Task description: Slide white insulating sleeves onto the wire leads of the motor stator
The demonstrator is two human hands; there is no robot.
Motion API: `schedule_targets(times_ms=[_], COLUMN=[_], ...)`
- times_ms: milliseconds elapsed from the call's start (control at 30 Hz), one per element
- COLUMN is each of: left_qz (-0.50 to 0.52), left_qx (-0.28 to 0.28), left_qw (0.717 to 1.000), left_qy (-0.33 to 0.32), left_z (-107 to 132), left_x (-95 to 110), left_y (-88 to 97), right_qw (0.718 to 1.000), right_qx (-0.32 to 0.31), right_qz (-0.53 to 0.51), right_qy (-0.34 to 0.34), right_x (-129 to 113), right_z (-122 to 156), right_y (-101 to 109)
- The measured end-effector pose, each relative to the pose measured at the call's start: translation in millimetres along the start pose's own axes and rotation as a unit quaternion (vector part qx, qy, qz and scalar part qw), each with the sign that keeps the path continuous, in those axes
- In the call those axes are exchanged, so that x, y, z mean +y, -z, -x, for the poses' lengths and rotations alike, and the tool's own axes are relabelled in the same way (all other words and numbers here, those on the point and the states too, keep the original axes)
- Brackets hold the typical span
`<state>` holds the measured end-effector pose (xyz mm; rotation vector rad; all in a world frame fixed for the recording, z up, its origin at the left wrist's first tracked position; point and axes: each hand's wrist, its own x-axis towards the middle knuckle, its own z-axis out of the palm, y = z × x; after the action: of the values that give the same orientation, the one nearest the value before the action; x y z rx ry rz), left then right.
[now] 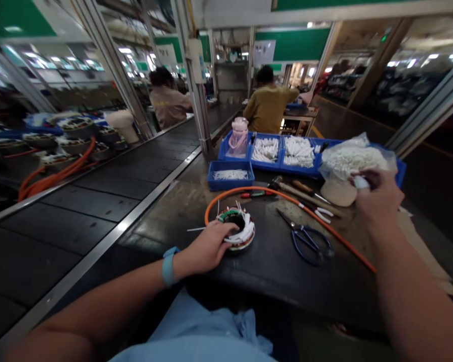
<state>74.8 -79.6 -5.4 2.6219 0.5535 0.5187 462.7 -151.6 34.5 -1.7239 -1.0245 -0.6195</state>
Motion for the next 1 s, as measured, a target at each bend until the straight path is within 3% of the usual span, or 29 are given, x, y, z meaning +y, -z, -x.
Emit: schedule_targets(times_ms=[133, 200, 267, 367, 433, 733, 867, 1000], left_qz=[0.011, 0.023, 0.032, 0.029, 0.022, 0.013, -0.041, -0.041], left_qx=[0.004, -0.009, -0.019, -0.004, 0.010, -0.036, -0.029, -0.014], left_qw=[1.000, 1.000, 0.999, 1.000, 1.000, 0.999, 0.998, 0.999], left_qy=[0.007, -0.006, -0.016, -0.007, -0.001, -0.037, -0.035, -0.019], left_z=[-3, -4, -4, -4, -4, -4, -5, -5], left_x=[-4, -6, -7, -8, -8, -7, -4, -1], left_y=[-7.6, -7.9, -8.1, -11.0, -13.3, -4.6, -8.4, -12.4], right_qw=[0.978, 0.956, 0.915, 0.862, 0.848, 0.855, 0.854, 0.857], right_qx=[-0.067, -0.150, -0.274, -0.357, -0.370, -0.388, -0.381, -0.378], right_qz=[-0.192, -0.247, -0.283, -0.326, -0.339, -0.313, -0.314, -0.297], right_qy=[0.048, 0.056, 0.090, 0.149, 0.171, 0.146, 0.165, 0.184], right_x=[-63, -93, -117, -136, -139, -121, -127, -140], right_z=[73, 118, 159, 203, 220, 262, 253, 232], right_y=[18, 33, 51, 74, 81, 79, 73, 45])
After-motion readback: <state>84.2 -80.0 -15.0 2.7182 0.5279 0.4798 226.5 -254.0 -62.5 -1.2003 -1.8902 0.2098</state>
